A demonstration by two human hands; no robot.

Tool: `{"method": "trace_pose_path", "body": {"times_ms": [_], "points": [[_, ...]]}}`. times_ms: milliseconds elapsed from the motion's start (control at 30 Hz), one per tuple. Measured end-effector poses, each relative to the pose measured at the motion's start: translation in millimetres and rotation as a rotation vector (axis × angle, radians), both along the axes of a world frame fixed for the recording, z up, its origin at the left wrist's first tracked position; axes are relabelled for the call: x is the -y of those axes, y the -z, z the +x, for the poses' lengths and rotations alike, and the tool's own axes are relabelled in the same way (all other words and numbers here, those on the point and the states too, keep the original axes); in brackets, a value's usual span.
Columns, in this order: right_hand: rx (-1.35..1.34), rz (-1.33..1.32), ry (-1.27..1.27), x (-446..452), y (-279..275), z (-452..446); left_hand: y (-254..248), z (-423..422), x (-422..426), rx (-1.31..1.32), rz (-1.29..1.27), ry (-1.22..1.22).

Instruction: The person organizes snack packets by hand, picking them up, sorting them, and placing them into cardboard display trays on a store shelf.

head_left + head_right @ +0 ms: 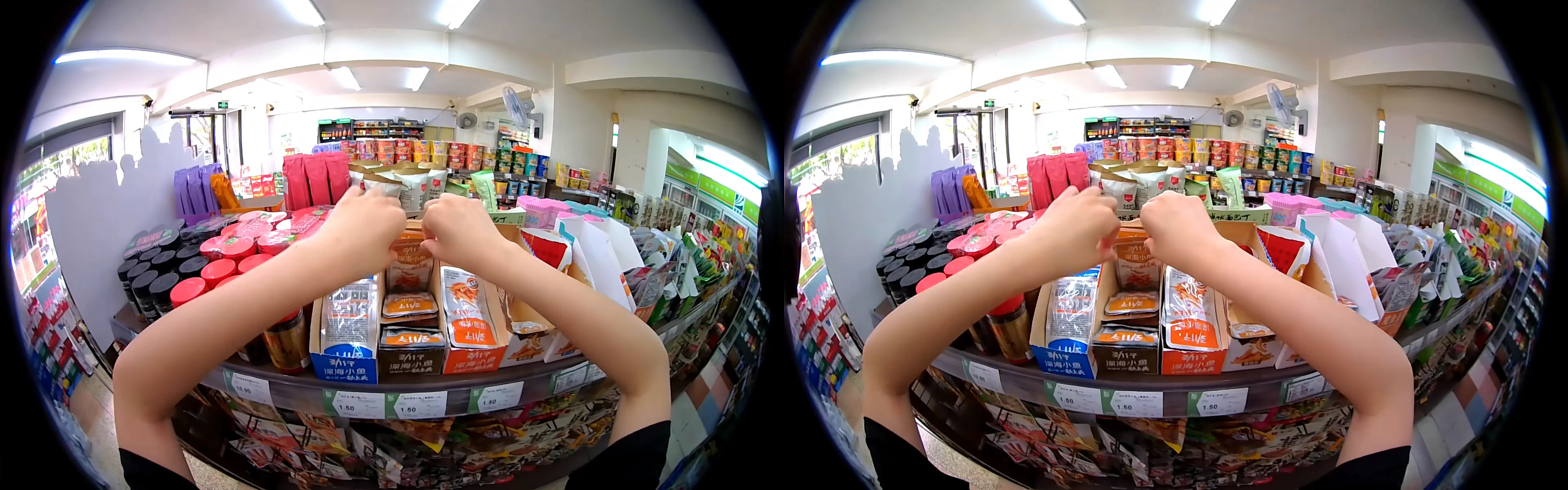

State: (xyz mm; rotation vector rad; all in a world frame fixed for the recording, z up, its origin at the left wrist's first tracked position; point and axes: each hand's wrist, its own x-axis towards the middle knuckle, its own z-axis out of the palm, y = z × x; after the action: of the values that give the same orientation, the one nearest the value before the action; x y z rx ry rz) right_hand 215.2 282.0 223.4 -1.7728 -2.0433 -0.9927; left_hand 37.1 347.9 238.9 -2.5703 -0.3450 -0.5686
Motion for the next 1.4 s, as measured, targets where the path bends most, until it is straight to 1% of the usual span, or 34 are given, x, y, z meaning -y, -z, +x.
{"method": "trace_pose_path", "body": {"times_ms": [67, 167, 300, 333, 433, 533, 633, 833, 933, 1033, 1067, 1167, 1200, 1233, 1267, 1300, 1400], "points": [[-0.016, 0.006, 0.003, -0.8, -1.4, 1.3, 4.7, -8.2, 11.7, -0.062, -0.049, 0.071], [-0.017, 0.015, -0.009, -1.0, -2.5, 0.7, 12.4, -8.5, 20.6, -0.183, -0.139, 0.103], [-0.005, 0.029, -0.026, -2.3, -3.5, -1.2, 27.2, -1.6, 18.6, -0.204, -0.043, 0.155], [0.002, 0.036, -0.034, -2.9, -3.3, -0.9, 25.4, 0.0, 22.4, -0.274, -0.087, 0.094], [-0.020, 0.021, -0.030, -3.0, -4.0, -0.3, 25.6, 2.8, 23.5, -0.294, -0.119, 0.096], [-0.024, 0.027, -0.016, -4.3, -3.3, 0.9, 24.0, 3.1, 22.9, -0.275, -0.051, 0.120], [-0.029, 0.019, -0.014, -2.7, -4.0, -0.5, 21.7, 2.9, 26.3, -0.300, -0.080, 0.119], [-0.050, 0.026, -0.062, -1.8, -4.1, 0.9, 29.6, 7.5, 22.1, -0.220, 0.119, 0.157], [-0.155, -0.036, -0.042, -0.4, -5.4, -0.1, 30.1, 10.7, 14.9, -0.145, 0.170, 0.194], [-0.273, -0.063, -0.162, -0.3, -3.3, 4.7, 24.5, 14.8, 5.9, -0.075, 0.260, 0.131], [-0.282, -0.041, -0.179, 0.4, -2.3, 5.7, 20.6, 14.0, 3.6, -0.102, 0.290, 0.100], [-0.301, 0.001, -0.234, 11.3, -0.8, -2.4, 18.2, 18.0, -12.7, -0.060, 0.271, 0.098], [-0.304, -0.003, -0.251, 26.0, -3.3, -14.4, 17.7, 20.5, -15.4, -0.053, 0.196, 0.091], [-0.309, -0.008, -0.268, 36.8, -3.2, -23.1, 17.7, 20.9, -17.3, -0.036, 0.188, 0.117], [-0.283, -0.029, -0.179, 40.9, -0.4, -26.4, 17.7, 21.1, -18.9, -0.018, 0.180, 0.143], [-0.239, -0.090, -0.158, 44.9, -0.9, -26.7, 16.8, 20.6, -18.1, 0.000, 0.171, 0.169], [-0.135, -0.272, -0.091, 59.0, -3.5, -25.0, 13.4, 17.0, -14.7, -0.048, 0.194, 0.105]]}}
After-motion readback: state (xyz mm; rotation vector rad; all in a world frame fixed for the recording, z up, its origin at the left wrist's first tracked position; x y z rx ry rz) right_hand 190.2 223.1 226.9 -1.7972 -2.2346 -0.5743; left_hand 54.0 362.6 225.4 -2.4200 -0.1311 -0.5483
